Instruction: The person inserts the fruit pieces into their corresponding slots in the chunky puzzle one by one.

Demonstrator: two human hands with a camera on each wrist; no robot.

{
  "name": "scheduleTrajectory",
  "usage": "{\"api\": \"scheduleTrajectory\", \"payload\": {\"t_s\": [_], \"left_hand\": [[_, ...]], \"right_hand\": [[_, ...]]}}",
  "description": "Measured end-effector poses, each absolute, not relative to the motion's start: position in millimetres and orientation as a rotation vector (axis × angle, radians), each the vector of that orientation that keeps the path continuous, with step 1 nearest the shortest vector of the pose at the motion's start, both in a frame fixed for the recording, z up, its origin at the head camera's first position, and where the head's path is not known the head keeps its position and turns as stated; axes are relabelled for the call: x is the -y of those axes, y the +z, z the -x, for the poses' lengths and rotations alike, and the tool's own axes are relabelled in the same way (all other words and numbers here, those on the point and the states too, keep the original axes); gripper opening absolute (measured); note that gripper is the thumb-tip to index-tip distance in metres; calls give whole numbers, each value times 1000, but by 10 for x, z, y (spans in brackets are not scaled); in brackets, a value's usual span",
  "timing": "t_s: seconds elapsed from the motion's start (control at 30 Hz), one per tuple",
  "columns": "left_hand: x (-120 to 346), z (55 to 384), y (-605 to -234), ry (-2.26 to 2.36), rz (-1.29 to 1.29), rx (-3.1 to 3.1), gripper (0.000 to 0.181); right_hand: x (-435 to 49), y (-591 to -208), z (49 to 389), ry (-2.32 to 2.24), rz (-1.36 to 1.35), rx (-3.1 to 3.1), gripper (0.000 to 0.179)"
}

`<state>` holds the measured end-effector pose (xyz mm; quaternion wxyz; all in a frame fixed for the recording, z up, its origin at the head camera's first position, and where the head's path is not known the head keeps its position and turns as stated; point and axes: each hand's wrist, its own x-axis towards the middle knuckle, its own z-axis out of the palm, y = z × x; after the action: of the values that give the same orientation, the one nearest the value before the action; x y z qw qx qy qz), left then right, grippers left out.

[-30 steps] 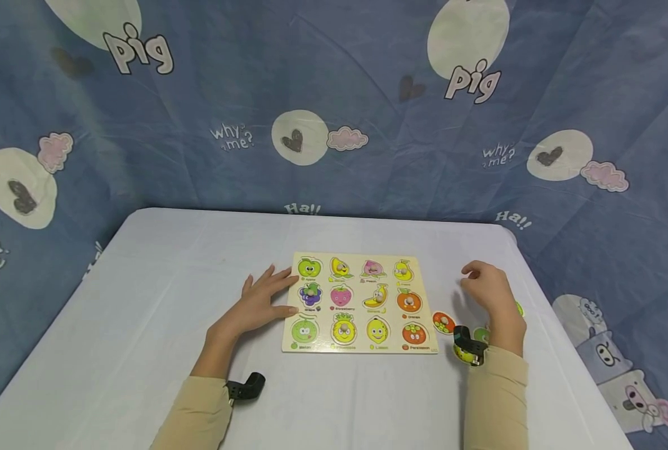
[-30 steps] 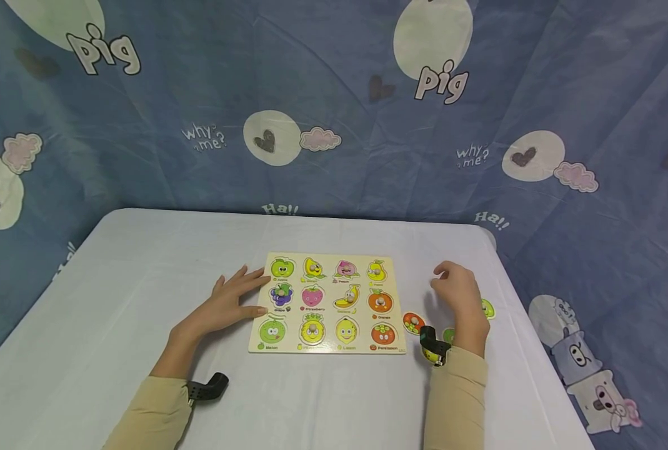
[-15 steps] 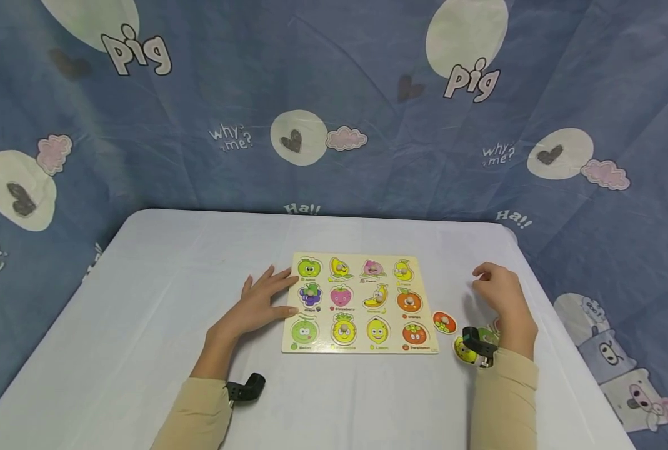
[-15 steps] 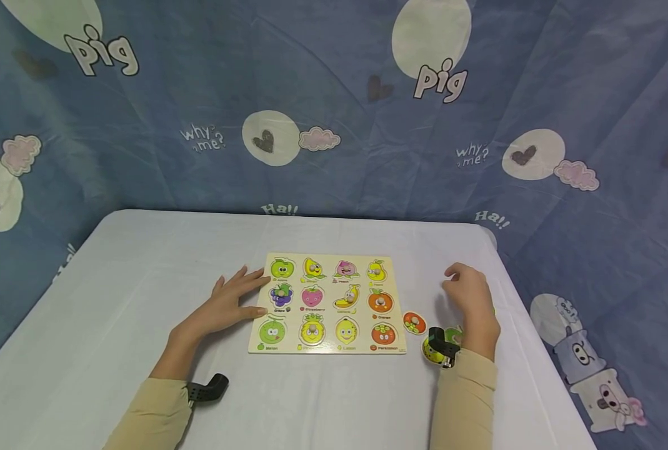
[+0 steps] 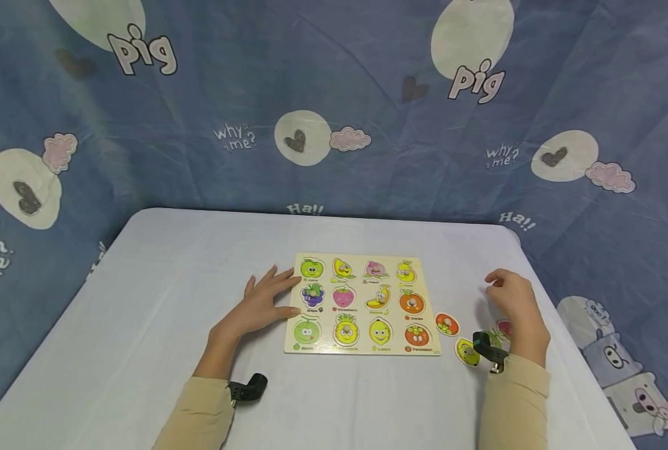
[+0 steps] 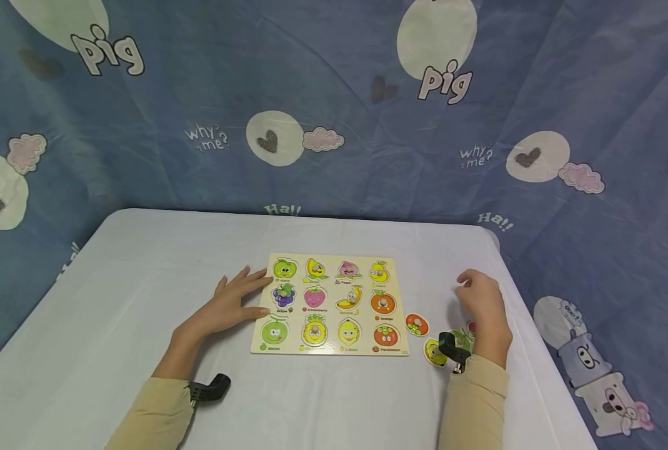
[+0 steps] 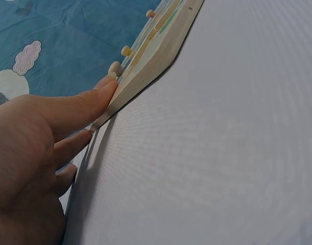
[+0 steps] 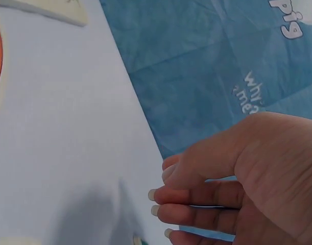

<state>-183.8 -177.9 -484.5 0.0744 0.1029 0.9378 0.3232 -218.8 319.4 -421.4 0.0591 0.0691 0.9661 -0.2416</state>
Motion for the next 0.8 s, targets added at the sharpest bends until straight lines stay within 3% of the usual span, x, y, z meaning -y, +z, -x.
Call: {"api": "scheduleTrajectory", "payload": {"t_s": [0.43, 0.8], "left_hand": [[1769, 1839, -4834, 971, -312, -2808, 75], [1779, 1847, -4858, 969, -307, -2813, 76]], "right_hand": [[-3371, -4304, 2072, -696, -263, -2945, 40], [-3552, -4261, 2001, -766, -392, -2827, 32]]}}
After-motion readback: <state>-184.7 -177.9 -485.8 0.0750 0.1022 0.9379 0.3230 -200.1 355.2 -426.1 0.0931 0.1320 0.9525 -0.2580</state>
